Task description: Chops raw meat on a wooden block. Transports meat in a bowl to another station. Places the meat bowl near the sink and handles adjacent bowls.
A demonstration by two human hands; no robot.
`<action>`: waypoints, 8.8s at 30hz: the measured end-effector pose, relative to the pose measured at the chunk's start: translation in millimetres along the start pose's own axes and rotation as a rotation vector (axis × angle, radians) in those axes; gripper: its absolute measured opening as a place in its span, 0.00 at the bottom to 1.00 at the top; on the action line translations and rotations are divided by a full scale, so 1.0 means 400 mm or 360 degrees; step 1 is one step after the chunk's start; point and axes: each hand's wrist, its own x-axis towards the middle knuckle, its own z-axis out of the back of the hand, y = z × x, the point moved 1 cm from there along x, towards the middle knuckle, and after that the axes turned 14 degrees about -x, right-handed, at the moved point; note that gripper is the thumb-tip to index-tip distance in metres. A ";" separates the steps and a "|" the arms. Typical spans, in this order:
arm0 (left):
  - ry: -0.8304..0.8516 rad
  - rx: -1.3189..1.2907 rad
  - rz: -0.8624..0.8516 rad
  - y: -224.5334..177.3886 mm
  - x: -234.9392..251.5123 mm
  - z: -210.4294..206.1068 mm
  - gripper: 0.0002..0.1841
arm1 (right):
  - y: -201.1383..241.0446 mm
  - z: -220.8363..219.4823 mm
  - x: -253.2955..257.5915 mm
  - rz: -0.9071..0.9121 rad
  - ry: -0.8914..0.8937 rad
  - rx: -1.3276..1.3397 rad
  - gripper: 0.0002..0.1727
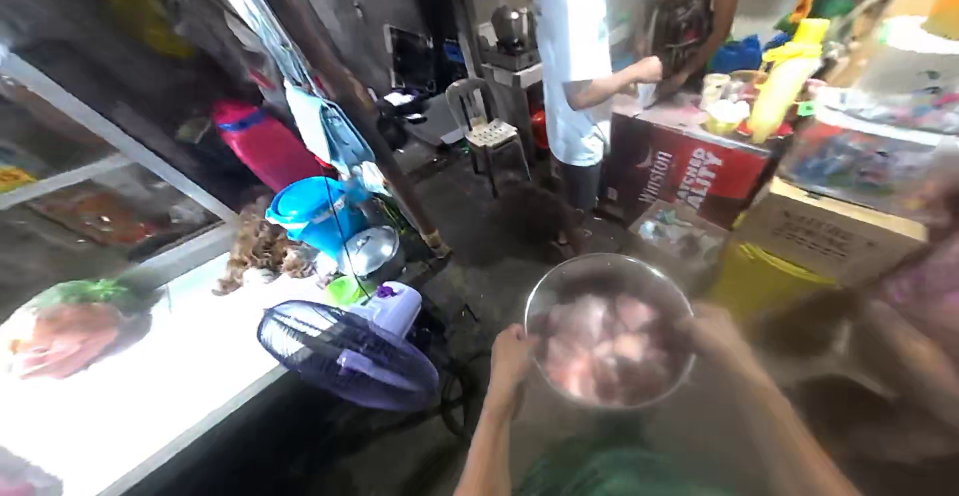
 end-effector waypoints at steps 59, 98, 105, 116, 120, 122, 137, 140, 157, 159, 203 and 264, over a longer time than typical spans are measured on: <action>-0.1306 -0.0496 0.0482 -0.869 3.784 1.775 0.13 | 3.298 -2.261 3.110 0.0989 0.1163 -0.0523 0.13; -0.2324 -0.0940 0.0697 -0.369 4.361 4.411 0.07 | 5.241 -4.800 2.298 0.1479 0.1737 -0.1125 0.11; -0.2113 -0.0750 0.0577 -0.374 4.541 4.927 0.08 | 5.563 -5.051 2.225 0.1477 0.1469 -0.0777 0.07; -0.2094 -0.1010 0.0647 -0.124 4.889 5.553 0.09 | 6.039 -5.692 2.150 0.1683 0.1488 -0.1006 0.07; -0.2234 -0.1129 0.0705 -0.074 4.935 5.723 0.10 | 6.203 -5.929 2.075 0.1820 0.1582 -0.1047 0.05; -0.2320 -0.1180 0.0721 -0.045 4.931 5.813 0.10 | 6.279 -6.047 2.005 0.1900 0.1658 -0.1044 0.06; -0.2752 -0.1409 0.0702 0.424 4.493 6.767 0.11 | 6.579 -6.879 0.986 0.2058 0.1970 -0.1038 0.03; -0.2833 -0.1389 0.0691 0.445 4.337 6.980 0.10 | 6.669 -6.988 0.732 0.2133 0.2030 -0.0976 0.03; -0.3301 -0.1338 0.0819 1.042 3.387 8.120 0.12 | 6.769 -7.905 -0.846 0.2218 0.2601 -0.0833 0.05; -0.3370 -0.1361 0.0849 1.116 3.266 8.213 0.12 | 6.767 -7.999 -1.047 0.2284 0.2697 -0.0853 0.05; -0.3644 -0.1392 0.0975 3.158 0.437 11.283 0.07 | 6.759 -10.049 -5.348 0.2335 0.2841 -0.1205 0.06; -0.3379 -0.1088 0.0801 5.269 -2.232 15.059 0.09 | 7.175 -12.498 -9.605 0.2258 0.2674 -0.0809 0.04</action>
